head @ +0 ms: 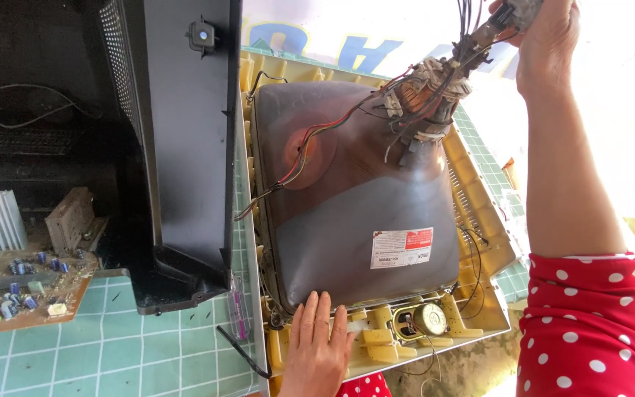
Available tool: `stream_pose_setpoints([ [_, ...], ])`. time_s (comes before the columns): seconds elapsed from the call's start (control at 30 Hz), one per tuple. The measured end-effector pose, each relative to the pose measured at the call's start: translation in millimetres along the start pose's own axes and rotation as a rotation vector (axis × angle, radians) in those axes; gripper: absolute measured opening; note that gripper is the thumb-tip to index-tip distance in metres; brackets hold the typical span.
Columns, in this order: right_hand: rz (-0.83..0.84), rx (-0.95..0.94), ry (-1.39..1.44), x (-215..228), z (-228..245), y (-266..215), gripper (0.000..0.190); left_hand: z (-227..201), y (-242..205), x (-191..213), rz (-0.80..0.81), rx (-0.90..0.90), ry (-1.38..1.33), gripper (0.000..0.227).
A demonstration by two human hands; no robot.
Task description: The person works on the internal components of a disassembled CRT television, focusing on the neck of the picture tube. They handle a small circuit board and various wires connected to the tube's base, repeatedly attaching and detaching the board while manipulating the wiring.
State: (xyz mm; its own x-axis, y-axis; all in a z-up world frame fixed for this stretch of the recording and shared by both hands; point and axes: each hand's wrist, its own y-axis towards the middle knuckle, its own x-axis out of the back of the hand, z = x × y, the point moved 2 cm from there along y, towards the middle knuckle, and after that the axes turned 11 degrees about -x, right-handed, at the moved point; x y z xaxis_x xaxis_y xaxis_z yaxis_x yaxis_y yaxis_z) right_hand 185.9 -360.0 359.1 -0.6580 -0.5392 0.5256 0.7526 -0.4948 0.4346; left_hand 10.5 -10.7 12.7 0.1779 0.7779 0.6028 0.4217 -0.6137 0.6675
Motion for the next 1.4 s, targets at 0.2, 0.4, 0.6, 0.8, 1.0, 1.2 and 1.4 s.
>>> stream_pose_setpoints([
  [0.2, -0.022, 0.101, -0.156, -1, 0, 1, 0.063, 0, -1, -2, -0.004, -0.003, -0.004, 0.050],
  [0.4, -0.121, 0.526, -0.566, 6, 2, -1, 0.051, 0, 0, 0, 0.017, -0.009, -0.022, 0.052],
  [0.6, -0.015, 0.530, -0.594, 1, 25, -12, 0.052, -1, 6, 11, -0.020, -0.002, 0.005, 0.050],
  [0.8, 0.013, 0.573, -0.583, -7, 41, -15, 0.057, 0, 3, 6, 0.015, -0.009, -0.037, 0.048],
  [1.0, -0.091, 0.205, -0.651, 17, -6, 22, 0.067, 0, 3, 4, -0.004, -0.010, -0.019, 0.048],
  [1.2, -0.006, 0.215, -0.662, 13, 11, 11, 0.066, 0, 8, 9, -0.037, -0.016, 0.050, 0.045],
  [1.4, 0.067, 0.227, -0.537, 0, 36, -3, 0.067, 0, 8, 11, -0.045, -0.012, 0.047, 0.045],
])
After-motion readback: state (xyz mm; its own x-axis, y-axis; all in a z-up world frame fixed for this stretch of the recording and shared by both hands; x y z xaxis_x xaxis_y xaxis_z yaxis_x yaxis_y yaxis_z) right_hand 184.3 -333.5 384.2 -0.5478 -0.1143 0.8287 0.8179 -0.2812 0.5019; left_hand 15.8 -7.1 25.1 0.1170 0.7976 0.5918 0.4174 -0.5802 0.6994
